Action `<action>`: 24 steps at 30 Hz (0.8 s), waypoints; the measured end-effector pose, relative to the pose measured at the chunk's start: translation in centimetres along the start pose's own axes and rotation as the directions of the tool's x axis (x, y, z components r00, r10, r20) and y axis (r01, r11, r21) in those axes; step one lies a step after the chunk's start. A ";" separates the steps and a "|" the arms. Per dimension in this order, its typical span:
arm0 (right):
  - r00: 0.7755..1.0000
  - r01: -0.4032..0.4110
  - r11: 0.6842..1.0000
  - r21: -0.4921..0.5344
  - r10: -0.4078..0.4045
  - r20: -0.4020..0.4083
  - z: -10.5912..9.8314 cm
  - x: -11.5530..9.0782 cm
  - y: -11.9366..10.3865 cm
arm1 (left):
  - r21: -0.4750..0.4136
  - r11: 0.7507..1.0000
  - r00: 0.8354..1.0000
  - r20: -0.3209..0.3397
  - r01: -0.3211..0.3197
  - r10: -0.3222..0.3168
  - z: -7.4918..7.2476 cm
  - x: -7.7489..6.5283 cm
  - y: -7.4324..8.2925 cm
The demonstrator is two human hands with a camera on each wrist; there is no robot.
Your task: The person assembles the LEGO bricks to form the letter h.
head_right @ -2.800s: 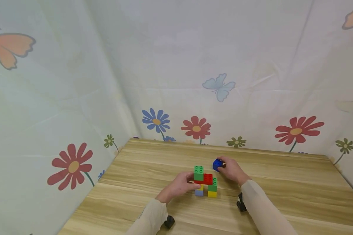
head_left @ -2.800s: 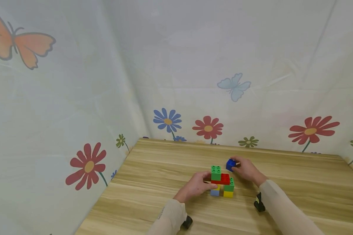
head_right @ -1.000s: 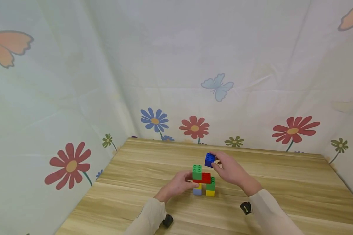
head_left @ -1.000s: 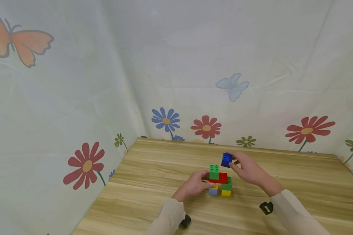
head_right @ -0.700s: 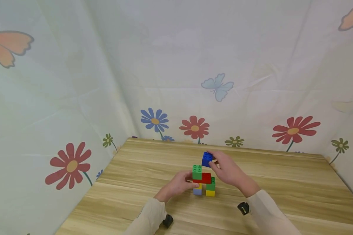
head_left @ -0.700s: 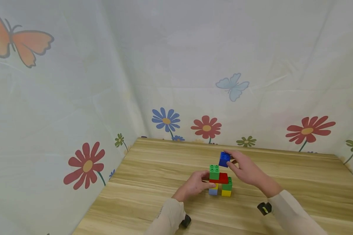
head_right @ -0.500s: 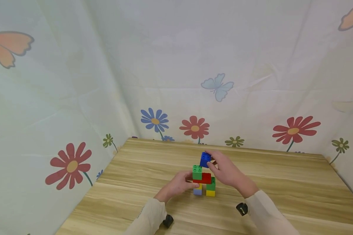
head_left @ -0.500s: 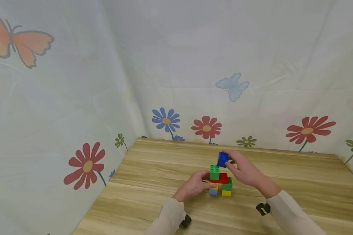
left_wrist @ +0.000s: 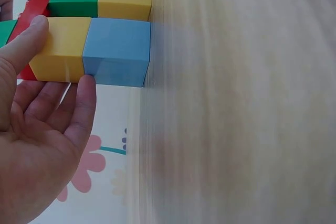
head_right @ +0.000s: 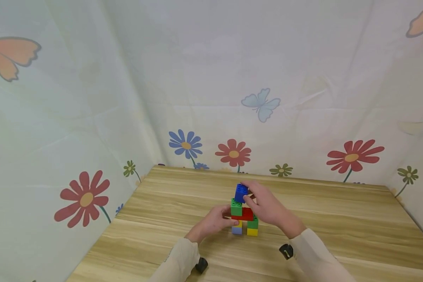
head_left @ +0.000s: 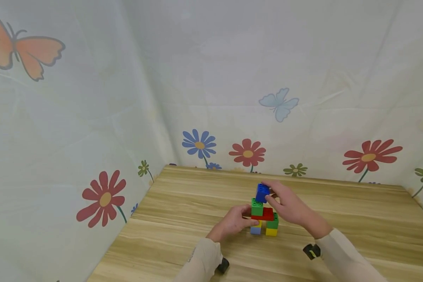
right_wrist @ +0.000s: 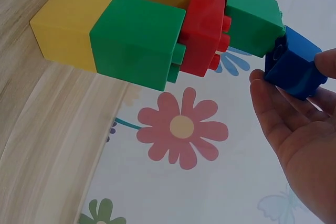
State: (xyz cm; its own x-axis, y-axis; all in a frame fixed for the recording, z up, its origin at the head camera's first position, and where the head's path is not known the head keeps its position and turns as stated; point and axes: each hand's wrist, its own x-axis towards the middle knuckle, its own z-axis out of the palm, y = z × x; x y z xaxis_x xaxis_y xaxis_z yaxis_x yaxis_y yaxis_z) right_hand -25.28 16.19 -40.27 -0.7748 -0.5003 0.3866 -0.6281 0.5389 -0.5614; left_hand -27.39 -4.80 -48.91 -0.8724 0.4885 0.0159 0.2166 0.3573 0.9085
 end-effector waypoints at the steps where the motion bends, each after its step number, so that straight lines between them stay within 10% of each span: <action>1: 1.000 -0.001 1.000 0.000 0.001 0.001 0.1 0.0 -0.1 | 0.000 1.000 1.000 0.001 -0.001 0.001 0.0 0.0 0.0; 24: 0.999 -0.009 1.000 0.024 0.008 0.041 0.8 0.4 -0.5 | -0.012 1.000 1.000 0.011 -0.001 0.001 -0.1 0.1 0.0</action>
State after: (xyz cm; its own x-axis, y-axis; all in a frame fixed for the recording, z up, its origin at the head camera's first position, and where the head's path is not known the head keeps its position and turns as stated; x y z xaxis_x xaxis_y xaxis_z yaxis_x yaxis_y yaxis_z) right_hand -25.21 15.15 -40.46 -0.7761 -0.5235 0.3515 -0.6192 0.5272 -0.5820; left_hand -27.53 -4.80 -48.88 -0.8672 0.4979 0.0122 0.2120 0.3469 0.9136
